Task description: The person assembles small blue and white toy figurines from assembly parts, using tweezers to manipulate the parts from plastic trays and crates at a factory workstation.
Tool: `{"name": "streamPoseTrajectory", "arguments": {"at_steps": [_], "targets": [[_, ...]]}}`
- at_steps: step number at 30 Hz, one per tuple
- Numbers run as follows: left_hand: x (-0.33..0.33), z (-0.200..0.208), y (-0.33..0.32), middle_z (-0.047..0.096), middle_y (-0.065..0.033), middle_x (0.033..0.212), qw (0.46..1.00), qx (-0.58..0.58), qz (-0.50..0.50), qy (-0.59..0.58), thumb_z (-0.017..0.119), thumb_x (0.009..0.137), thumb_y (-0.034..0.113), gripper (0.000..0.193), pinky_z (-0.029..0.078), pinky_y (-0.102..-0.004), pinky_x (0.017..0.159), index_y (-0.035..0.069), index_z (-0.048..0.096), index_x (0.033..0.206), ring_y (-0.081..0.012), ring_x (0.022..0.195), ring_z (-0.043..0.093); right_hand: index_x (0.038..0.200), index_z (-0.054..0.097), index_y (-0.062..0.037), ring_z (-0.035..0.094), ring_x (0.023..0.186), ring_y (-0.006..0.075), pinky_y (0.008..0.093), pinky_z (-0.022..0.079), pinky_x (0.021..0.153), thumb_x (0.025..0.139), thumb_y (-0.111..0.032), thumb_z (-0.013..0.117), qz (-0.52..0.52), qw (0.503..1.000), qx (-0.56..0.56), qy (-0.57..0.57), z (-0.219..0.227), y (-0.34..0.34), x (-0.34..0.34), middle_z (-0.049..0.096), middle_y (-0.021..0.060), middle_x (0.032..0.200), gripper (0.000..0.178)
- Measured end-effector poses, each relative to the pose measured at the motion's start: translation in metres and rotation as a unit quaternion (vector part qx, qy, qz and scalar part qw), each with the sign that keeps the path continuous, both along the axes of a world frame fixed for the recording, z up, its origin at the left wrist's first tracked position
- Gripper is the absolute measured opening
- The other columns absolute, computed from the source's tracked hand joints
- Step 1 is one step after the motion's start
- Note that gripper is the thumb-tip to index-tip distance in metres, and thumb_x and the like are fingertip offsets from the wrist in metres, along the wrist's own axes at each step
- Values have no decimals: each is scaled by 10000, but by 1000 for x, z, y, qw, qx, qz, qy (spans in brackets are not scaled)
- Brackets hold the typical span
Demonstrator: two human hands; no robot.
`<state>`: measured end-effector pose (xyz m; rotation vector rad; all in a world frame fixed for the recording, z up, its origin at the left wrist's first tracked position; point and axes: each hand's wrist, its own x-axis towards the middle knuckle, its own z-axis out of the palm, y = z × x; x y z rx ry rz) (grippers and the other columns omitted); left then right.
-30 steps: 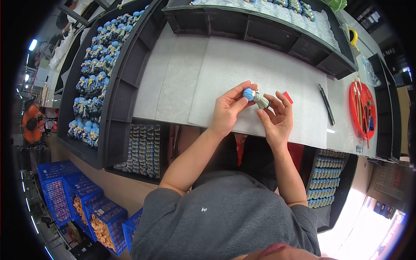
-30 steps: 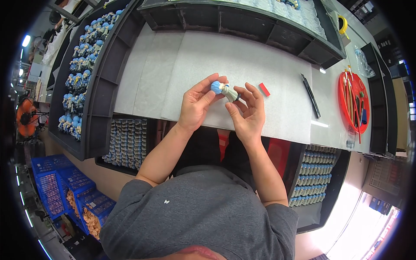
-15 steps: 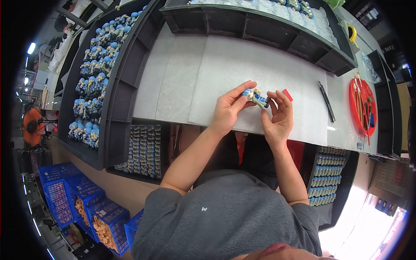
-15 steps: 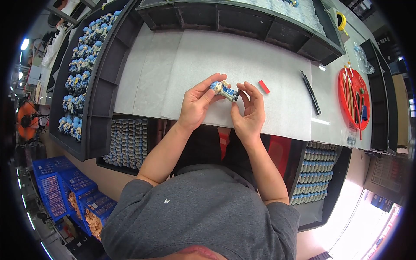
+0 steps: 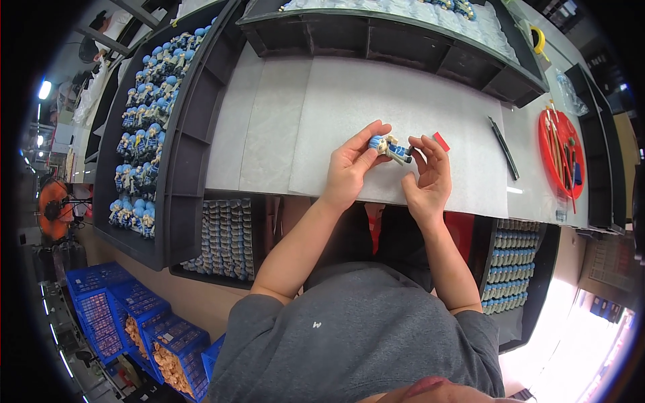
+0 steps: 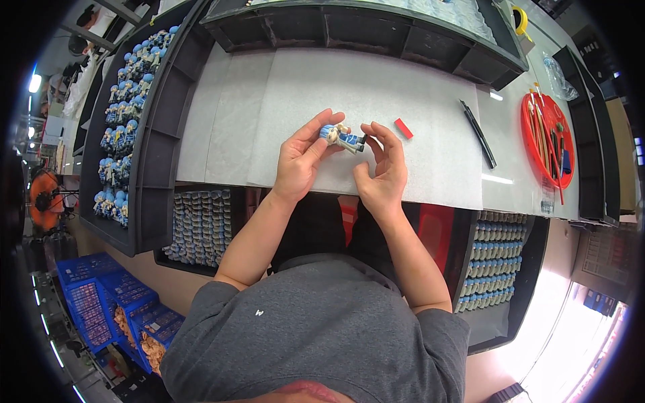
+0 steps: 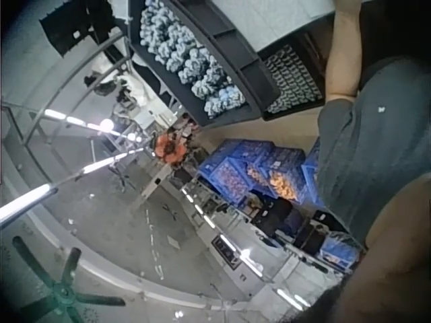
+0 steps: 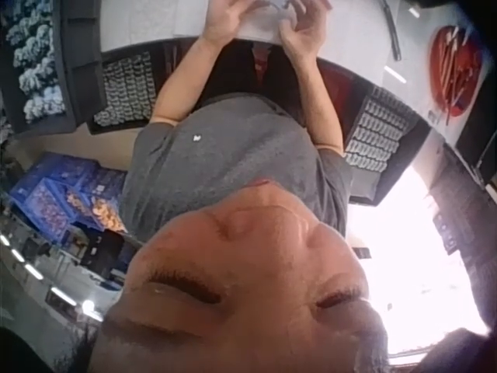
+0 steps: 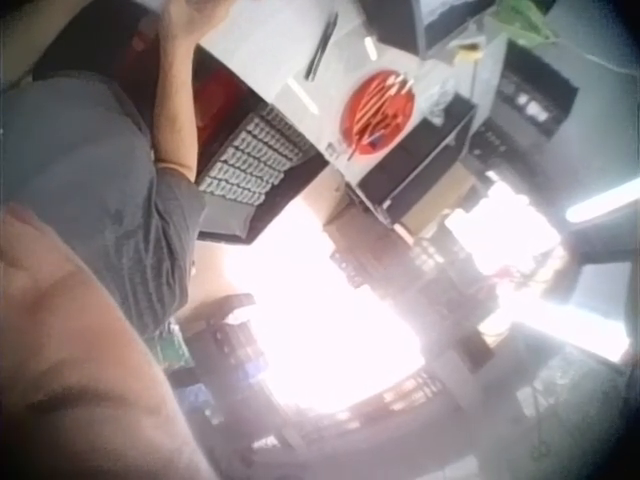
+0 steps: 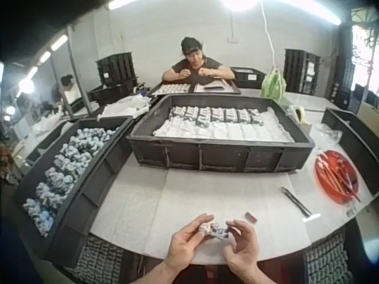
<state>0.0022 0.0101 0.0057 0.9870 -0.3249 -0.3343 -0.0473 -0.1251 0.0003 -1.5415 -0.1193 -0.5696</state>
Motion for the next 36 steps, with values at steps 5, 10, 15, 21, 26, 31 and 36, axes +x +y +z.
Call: {"name": "streamPoseTrajectory", "arguments": {"at_steps": [5,10,15,21,26,31,36], "targets": [[-1,0,-2,471,-164,1245,1000,5,11,7,410,896,0,377,462,-349,911,-3,404,1273,-223,1115,498,1211,367,31,439,1173,241,387,367,1006,661,169,427,-3,1000,-2,1,0,-2,-1,449,146,1158,571],[-1,-1,-3,494,-158,1222,999,16,21,19,447,901,40,359,475,-336,890,-2,424,1258,-211,1092,515,1207,373,32,443,1167,241,390,371,1001,666,159,445,1,1000,0,2,0,-2,0,454,151,1160,561],[-1,0,0,509,-150,1201,999,26,35,26,465,899,45,355,485,-325,873,-3,434,1249,-200,1064,530,1196,387,37,449,1156,242,388,376,993,671,149,463,5,1000,2,5,1,1,1,457,156,1171,542],[0,2,-6,536,-135,1154,999,22,27,25,497,875,12,359,492,-314,854,-13,451,1231,-194,1021,546,1153,446,23,480,1114,216,363,390,968,699,115,537,-25,1000,-7,12,5,1,0,488,132,1151,473],[-5,-12,-8,576,-127,1060,994,95,38,-38,629,773,-35,414,463,-292,845,-55,501,1166,-179,953,563,997,594,-38,553,887,303,358,469,761,642,121,591,-89,983,-159,-30,9,-9,-3,578,142,952,389],[-6,-10,0,546,-193,1113,992,90,5,-92,578,863,213,471,472,-337,861,-67,430,1211,-260,941,578,1074,578,-43,584,880,241,301,493,737,691,118,606,-150,982,-93,-72,26,-56,-56,572,120,995,416],[-4,-9,-2,540,-185,1128,982,157,5,-102,475,912,134,311,459,-322,880,-53,481,1160,-254,967,558,1026,610,-35,599,825,140,255,484,711,716,93,615,-495,864,-86,39,20,-169,-196,616,75,928,336]]}}
